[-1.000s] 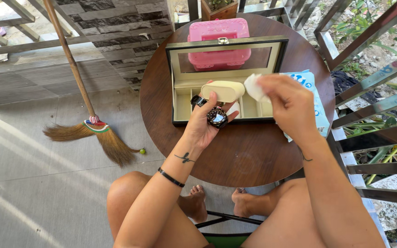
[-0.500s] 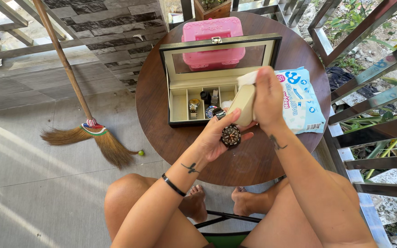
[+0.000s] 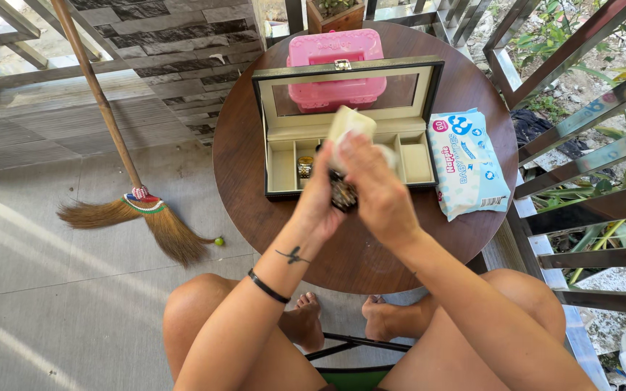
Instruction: The person opens a jewelry box on an outdoor table, wipes watches and small accessories with a tissue, wipes a white watch cushion, and arranges the watches and accessories into the box compartments.
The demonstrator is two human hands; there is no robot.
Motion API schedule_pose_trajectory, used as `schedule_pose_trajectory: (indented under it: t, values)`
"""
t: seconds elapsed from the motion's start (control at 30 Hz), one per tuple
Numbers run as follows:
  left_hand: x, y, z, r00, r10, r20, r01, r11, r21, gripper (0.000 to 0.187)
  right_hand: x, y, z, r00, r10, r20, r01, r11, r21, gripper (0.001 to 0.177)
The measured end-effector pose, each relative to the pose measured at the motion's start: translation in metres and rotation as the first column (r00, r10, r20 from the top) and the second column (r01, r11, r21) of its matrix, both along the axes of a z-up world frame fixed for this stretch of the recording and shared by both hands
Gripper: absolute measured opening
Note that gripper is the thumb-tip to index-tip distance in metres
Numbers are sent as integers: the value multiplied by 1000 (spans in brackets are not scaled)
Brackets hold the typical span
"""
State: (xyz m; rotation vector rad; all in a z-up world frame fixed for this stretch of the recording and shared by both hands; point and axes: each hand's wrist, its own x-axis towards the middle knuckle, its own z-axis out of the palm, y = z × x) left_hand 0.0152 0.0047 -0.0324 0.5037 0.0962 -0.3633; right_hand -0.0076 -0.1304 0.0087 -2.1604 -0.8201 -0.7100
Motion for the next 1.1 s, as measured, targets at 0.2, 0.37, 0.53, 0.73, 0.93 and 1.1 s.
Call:
schedule_pose_trajectory:
  t: [0.2,0.37,0.53,0.73,0.93,1.1]
  values:
    - [0,4,18,992,39,-117,-24,992,125,57,23,-2,11,989,-134,60,135,991,-1,49]
    - [-1,8,18,994,40,-103,-23,987,162,66,3,10,9,998,-19,52,20,1000,-16,44]
    - [0,15,21,979,84,-184,-32,962,270,68,0,-12,19,986,60,-154,-46,994,96,36]
    - [-4,-2,31,993,-102,-68,120,910,397,62,26,-54,26,984,-69,-164,107,966,235,26]
    - [2,-25,-18,932,-353,-78,358,868,343,81,40,-76,30,747,193,-636,217,834,508,49]
    - [-10,-40,-68,837,-545,-53,302,378,875,30,47,-111,36,780,233,-581,315,656,686,48]
